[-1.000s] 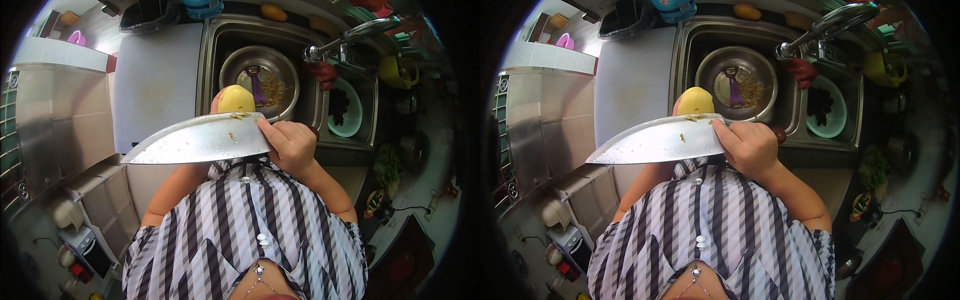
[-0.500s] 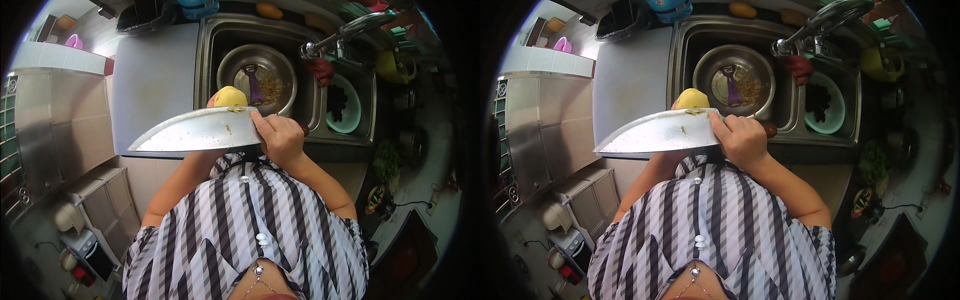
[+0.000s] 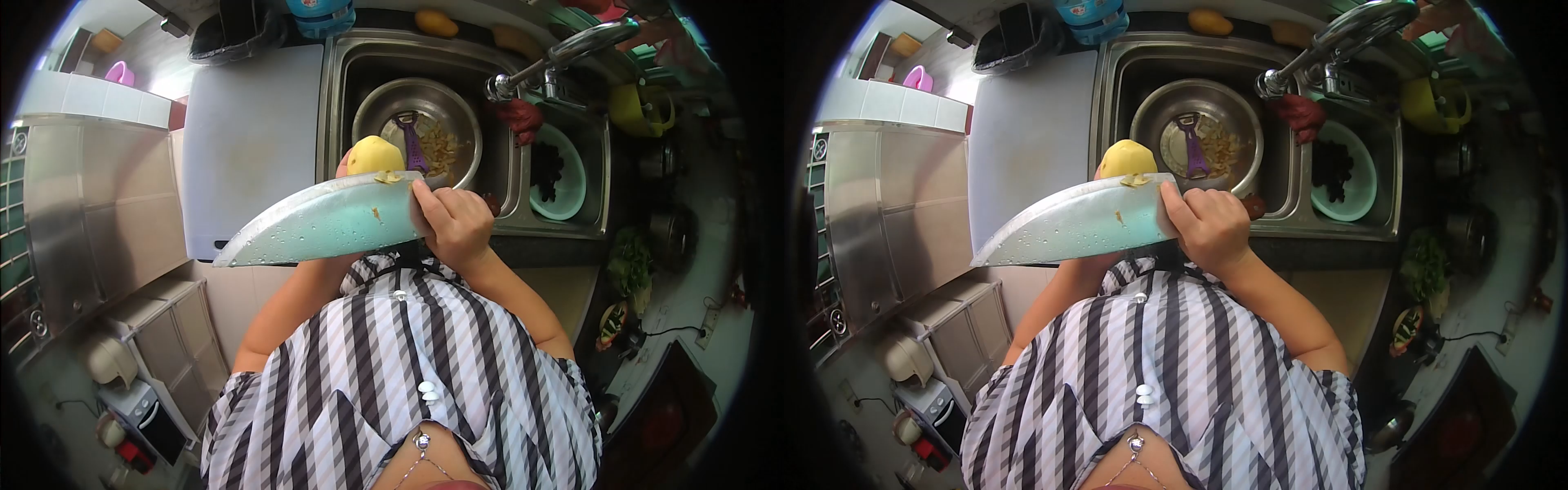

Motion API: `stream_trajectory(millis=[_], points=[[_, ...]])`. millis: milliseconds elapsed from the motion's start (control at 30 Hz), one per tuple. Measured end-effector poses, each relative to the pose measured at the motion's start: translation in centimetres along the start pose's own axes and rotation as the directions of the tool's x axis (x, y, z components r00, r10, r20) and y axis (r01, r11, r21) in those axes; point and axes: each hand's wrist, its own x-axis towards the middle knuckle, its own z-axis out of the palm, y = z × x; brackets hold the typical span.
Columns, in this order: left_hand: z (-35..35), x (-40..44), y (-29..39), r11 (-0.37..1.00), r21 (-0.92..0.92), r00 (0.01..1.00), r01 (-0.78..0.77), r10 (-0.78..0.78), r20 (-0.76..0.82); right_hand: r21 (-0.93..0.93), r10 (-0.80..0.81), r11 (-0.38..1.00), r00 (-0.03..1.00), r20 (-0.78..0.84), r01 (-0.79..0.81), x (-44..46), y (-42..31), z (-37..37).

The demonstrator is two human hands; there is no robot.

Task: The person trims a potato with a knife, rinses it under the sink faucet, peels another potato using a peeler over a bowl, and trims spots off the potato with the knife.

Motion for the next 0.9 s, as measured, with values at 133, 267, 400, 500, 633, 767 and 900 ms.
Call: stream_trajectory(millis=[133,267,400,500,633,767,900], points=[[-2.5,0.5,-1.7,0.999,-0.03,0.999,-0.013,0.014,0.033,0.02,-0.013,1.0,1.0,0.001,0.013,0.0,0.0,-0.6],[-2.2,0.2,-1.1,0.987,-0.143,0.989,0.072,-0.052,0.138,-0.012,0.001,1.0,1.0,-0.008,-0.001,0.2,-0.2,-0.3],[1.4,-1.2,0.7,0.99,-0.061,0.982,0.128,-0.117,0.149,-0.196,0.077,0.976,0.99,-0.116,-0.099,-0.3,3.6,2.3],[2.2,-1.4,1.3,0.981,-0.109,0.984,0.162,-0.151,0.097,-0.036,0.442,0.894,0.891,-0.103,-0.447,-0.8,7.9,2.8],[1.2,-0.7,1.6,0.988,0.095,0.991,0.121,-0.125,0.038,0.219,0.593,0.78,0.804,0.042,-0.586,-1.4,6.6,0.8],[0.8,0.0,0.4,0.975,0.218,0.999,0.033,-0.038,0.015,0.213,0.203,0.957,0.979,0.0,-0.198,0.2,1.4,-1.9],[0.8,0.6,-0.6,0.984,0.171,0.999,-0.043,0.045,-0.007,0.13,-0.011,0.992,0.999,0.033,0.006,1.4,0.1,-3.2]])
